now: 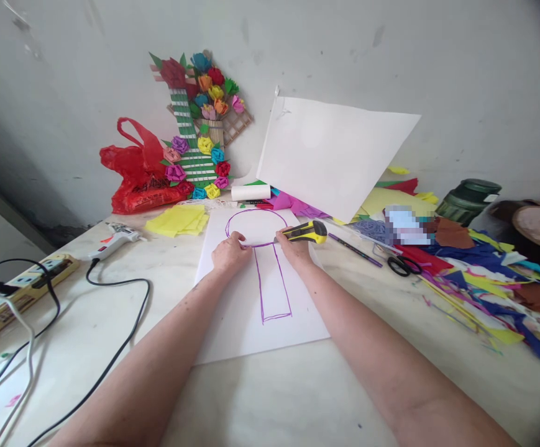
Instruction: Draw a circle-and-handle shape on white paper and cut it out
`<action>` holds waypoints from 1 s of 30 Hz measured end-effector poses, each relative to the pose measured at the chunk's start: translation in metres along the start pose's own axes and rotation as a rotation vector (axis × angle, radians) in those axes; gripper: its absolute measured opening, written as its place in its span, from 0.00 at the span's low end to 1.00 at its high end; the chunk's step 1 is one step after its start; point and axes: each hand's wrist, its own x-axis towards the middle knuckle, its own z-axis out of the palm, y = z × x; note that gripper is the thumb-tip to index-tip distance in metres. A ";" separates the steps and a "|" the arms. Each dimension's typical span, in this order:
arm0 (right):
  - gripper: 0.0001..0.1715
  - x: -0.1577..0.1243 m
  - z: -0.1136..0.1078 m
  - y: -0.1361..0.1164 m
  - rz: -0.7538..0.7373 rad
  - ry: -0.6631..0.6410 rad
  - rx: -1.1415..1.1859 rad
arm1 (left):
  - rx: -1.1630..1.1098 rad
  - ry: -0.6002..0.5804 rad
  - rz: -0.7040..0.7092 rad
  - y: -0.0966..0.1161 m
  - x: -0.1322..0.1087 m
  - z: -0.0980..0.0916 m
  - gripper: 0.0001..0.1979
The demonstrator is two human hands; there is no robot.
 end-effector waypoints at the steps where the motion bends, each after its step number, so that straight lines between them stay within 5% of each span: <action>1: 0.06 0.000 0.000 0.000 -0.001 -0.004 -0.012 | 0.002 0.000 0.000 0.000 0.000 0.000 0.15; 30: 0.05 0.000 0.001 0.001 0.010 -0.007 -0.036 | -0.083 0.007 -0.035 -0.002 0.002 -0.001 0.15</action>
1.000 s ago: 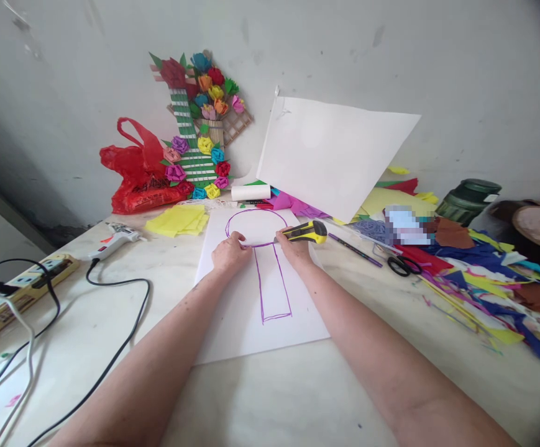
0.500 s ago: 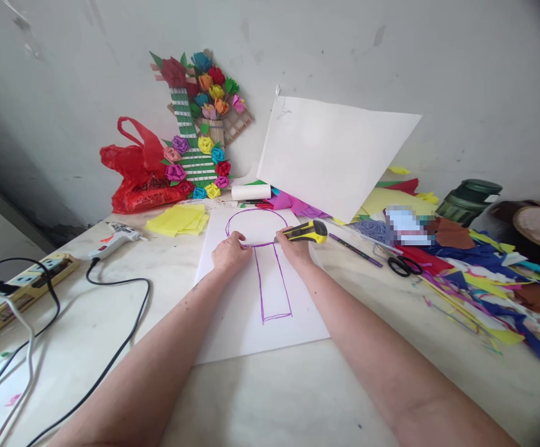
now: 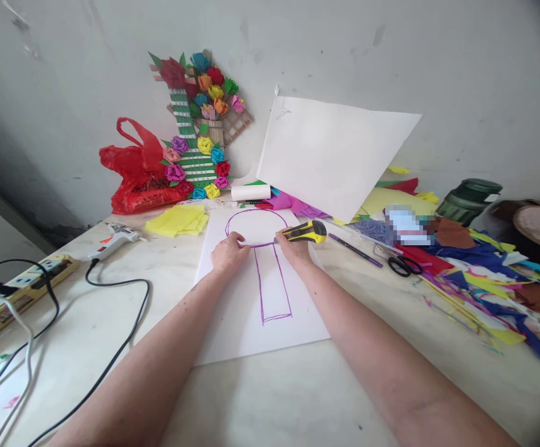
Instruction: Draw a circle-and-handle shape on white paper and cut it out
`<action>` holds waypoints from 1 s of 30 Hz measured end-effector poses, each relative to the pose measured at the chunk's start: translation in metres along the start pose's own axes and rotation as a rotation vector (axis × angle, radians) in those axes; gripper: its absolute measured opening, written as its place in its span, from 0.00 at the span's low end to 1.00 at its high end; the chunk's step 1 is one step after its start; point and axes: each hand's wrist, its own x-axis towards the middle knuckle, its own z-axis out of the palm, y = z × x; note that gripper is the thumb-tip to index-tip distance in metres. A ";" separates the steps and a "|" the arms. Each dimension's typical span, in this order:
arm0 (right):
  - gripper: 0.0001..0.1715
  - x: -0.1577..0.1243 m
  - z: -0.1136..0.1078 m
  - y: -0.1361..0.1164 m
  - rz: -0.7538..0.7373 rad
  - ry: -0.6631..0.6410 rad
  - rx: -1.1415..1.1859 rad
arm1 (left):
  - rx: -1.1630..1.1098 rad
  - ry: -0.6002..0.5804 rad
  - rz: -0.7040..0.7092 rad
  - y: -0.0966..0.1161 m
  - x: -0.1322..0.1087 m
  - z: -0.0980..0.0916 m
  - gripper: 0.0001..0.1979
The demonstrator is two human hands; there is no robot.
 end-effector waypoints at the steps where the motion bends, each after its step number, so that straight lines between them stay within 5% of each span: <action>1: 0.05 0.000 0.000 0.000 0.000 -0.002 -0.005 | 0.003 0.002 0.002 0.000 0.000 0.000 0.15; 30: 0.07 0.008 0.005 0.013 -0.020 -0.015 -0.016 | 0.083 -0.012 0.024 0.003 -0.003 -0.001 0.15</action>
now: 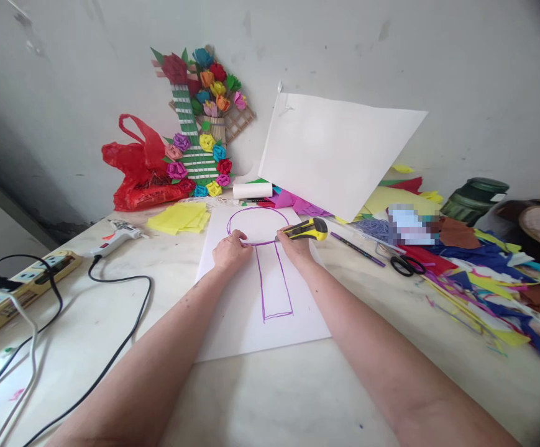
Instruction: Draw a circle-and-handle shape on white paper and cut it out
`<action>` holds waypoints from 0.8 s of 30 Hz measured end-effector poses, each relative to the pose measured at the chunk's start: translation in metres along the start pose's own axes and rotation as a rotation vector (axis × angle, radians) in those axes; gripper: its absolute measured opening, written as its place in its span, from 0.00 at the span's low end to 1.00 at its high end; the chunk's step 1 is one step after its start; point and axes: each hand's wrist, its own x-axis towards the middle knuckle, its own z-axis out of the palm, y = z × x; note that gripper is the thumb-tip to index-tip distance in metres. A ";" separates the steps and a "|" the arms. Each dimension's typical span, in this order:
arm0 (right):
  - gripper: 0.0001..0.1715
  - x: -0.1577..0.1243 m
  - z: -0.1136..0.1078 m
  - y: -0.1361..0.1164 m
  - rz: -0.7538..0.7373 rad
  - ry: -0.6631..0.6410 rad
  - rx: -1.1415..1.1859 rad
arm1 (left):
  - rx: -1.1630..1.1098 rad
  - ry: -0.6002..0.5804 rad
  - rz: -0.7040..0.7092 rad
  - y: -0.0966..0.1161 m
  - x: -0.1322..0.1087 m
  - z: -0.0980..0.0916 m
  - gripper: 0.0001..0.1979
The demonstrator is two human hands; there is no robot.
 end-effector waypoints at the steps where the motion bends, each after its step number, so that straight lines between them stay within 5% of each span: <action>1: 0.07 0.000 0.000 0.000 0.000 0.000 0.005 | 0.000 -0.002 -0.001 0.000 0.000 0.000 0.15; 24: 0.06 -0.001 0.002 -0.004 0.031 0.005 0.007 | 0.157 0.030 0.128 0.001 -0.002 0.009 0.21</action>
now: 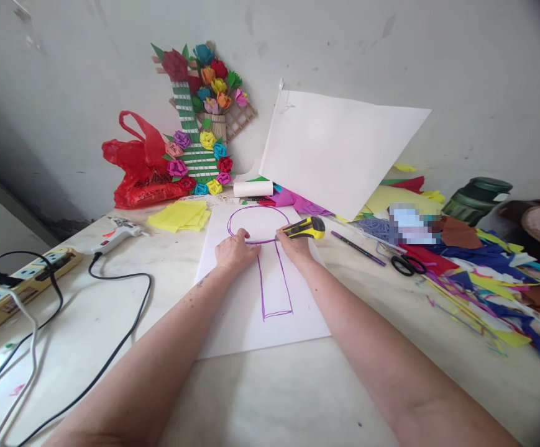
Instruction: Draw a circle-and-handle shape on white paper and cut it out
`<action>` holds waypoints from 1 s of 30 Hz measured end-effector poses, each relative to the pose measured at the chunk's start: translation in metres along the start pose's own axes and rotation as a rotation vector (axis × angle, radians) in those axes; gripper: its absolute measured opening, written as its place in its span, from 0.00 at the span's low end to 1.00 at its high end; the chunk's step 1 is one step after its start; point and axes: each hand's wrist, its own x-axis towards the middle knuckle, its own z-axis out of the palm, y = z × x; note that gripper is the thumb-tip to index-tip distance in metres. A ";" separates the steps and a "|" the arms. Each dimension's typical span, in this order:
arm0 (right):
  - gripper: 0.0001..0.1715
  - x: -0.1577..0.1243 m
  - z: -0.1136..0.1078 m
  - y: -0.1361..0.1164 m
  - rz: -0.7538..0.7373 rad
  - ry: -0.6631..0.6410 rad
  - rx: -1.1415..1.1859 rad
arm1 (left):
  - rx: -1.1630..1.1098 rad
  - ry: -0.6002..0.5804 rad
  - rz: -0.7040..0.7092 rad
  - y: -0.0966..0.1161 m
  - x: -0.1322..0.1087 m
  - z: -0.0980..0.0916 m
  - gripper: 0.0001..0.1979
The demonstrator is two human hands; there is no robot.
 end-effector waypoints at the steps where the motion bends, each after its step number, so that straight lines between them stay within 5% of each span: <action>1: 0.06 0.000 0.000 -0.001 0.004 0.000 0.004 | 0.007 0.002 0.001 0.000 0.000 0.000 0.21; 22: 0.00 -0.004 -0.004 -0.014 0.050 -0.033 -0.012 | 0.035 -0.006 -0.011 0.003 0.000 0.000 0.22; 30: 0.08 -0.003 -0.001 -0.004 0.099 -0.014 0.046 | 0.041 -0.002 -0.007 0.003 0.000 0.001 0.22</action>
